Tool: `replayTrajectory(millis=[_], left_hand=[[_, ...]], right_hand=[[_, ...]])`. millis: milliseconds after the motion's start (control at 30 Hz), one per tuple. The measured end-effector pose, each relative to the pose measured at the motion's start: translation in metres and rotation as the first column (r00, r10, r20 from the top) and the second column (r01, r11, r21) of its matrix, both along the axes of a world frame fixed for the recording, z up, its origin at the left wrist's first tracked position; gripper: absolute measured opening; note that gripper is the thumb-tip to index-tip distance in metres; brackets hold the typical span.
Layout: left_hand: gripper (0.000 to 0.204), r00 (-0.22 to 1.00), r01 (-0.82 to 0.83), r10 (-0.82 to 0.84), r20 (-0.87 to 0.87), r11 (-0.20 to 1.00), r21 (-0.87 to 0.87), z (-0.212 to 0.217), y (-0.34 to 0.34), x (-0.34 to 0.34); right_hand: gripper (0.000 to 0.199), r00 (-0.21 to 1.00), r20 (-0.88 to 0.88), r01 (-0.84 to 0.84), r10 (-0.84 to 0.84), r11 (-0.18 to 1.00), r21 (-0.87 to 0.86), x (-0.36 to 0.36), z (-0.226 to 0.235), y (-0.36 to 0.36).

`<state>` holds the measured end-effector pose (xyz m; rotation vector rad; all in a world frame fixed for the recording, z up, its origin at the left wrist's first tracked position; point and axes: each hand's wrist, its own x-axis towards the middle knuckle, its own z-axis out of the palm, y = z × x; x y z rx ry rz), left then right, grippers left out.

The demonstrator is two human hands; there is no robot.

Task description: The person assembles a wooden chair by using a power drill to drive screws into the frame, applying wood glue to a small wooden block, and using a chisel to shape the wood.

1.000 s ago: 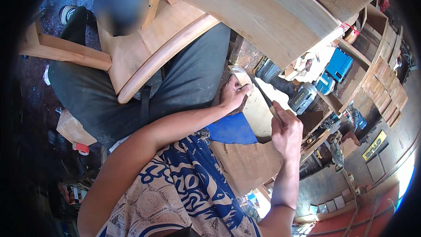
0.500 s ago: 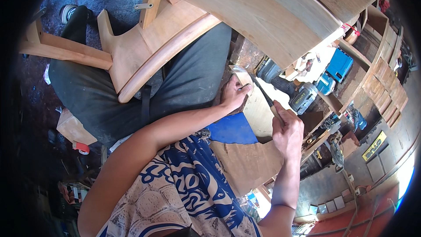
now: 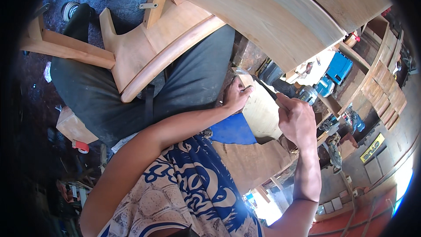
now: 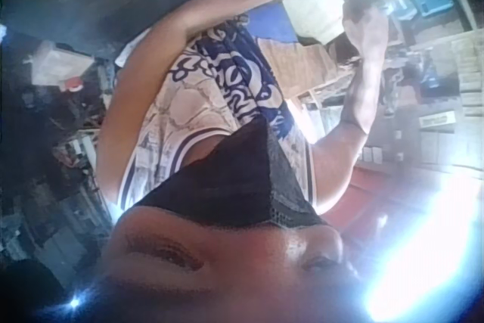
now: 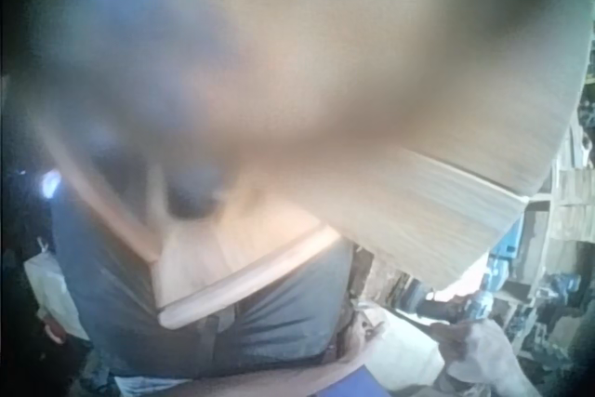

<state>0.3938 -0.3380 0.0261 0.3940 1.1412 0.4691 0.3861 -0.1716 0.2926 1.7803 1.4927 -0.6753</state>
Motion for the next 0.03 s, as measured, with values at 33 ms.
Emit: replayTrajectory(millis=[33], left_hand=[[0.052,1.000,0.011,-0.011,-0.008,1.000,0.009,0.0029,0.0032,-0.0023]], right_hand=[[0.041,1.000,0.006,0.001,-0.001,1.000,0.001,0.0004,0.0015,-0.0003]])
